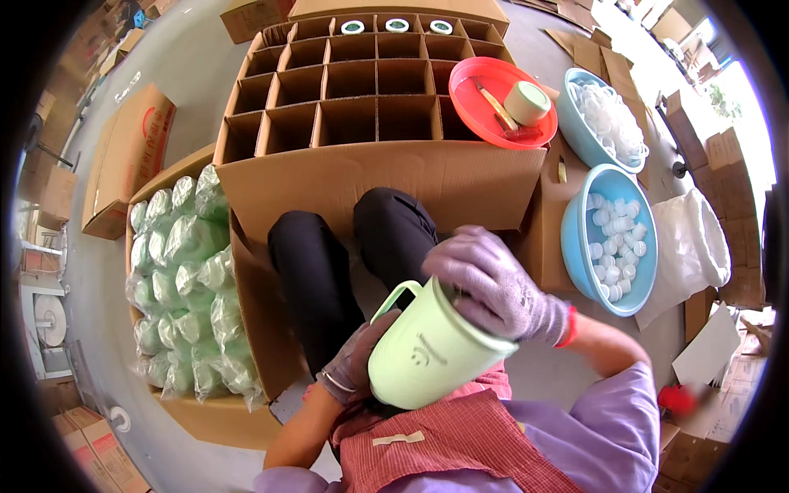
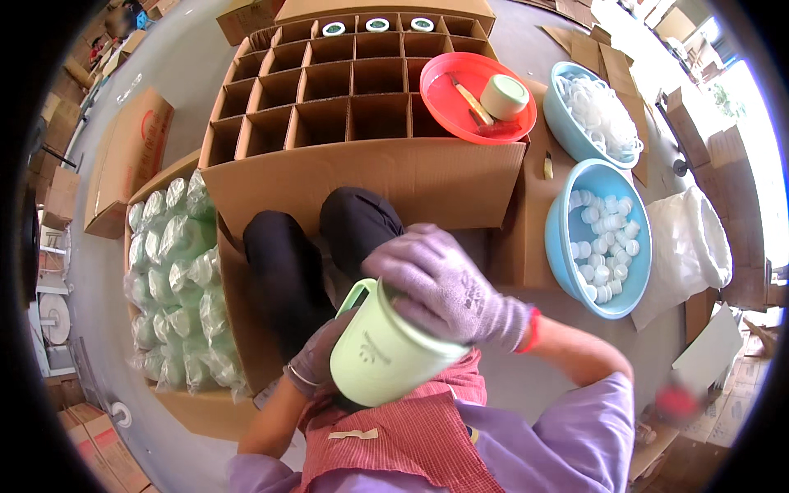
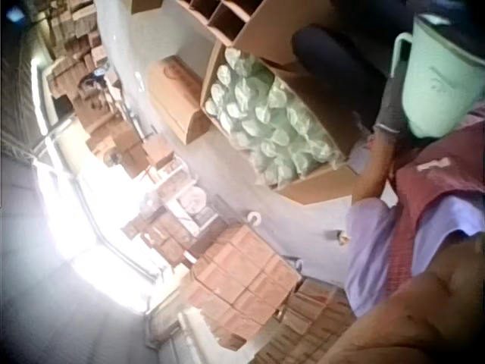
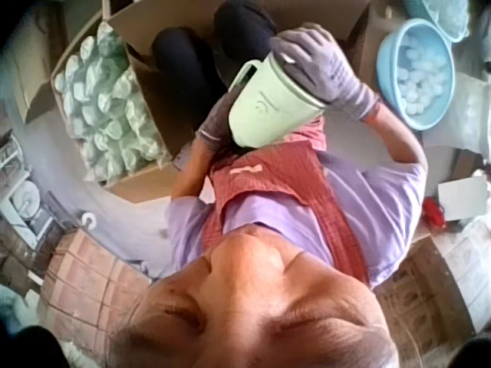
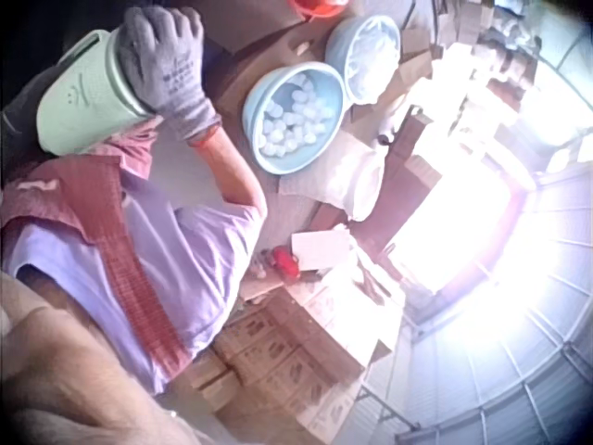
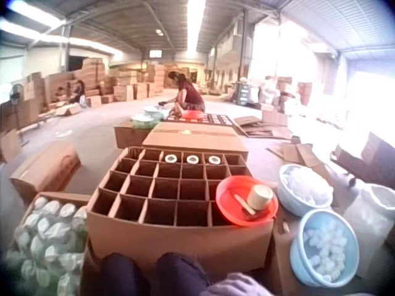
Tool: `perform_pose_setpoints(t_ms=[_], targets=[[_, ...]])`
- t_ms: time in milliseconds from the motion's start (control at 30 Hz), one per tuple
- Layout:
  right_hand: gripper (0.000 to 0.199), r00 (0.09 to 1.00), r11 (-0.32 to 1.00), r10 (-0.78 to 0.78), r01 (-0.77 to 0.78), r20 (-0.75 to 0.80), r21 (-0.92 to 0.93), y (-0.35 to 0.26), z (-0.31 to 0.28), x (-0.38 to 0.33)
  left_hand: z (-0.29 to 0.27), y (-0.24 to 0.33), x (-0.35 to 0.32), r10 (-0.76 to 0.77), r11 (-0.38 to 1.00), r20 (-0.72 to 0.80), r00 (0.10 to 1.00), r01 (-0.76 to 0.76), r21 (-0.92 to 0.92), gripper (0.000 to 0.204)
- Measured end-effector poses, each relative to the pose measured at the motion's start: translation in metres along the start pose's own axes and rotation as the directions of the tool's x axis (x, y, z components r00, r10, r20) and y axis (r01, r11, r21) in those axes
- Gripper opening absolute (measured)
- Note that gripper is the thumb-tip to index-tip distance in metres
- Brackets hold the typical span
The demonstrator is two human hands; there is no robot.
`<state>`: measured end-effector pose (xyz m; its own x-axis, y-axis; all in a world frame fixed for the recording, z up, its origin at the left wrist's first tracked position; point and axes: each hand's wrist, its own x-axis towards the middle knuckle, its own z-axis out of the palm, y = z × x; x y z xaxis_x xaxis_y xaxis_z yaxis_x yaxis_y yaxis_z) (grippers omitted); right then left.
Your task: The person assembles light green kettles by inserting a black filter and a white stopper into the opening, then placing the completed units into a cardboard box. The person repeats this process for multiple kettles.
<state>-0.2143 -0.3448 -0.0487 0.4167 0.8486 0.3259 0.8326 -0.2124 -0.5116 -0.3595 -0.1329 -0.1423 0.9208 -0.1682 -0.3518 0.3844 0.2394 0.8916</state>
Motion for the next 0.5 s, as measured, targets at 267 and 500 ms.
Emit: perform_pose_setpoints(t_ms=[267,500], targets=[[0.048,0.865,0.79,0.468,-0.319,-0.179,0.523,0.037,0.032,0.008,-0.016,0.09,0.016,0.779,0.403,0.024,0.627,-0.53,0.746,0.029],[0.057,0.771,0.507,0.625,-0.285,-0.119,0.814,0.025,0.024,0.021,-0.004,0.119,0.03,0.808,0.076,0.211,0.55,-0.452,0.889,0.024]])
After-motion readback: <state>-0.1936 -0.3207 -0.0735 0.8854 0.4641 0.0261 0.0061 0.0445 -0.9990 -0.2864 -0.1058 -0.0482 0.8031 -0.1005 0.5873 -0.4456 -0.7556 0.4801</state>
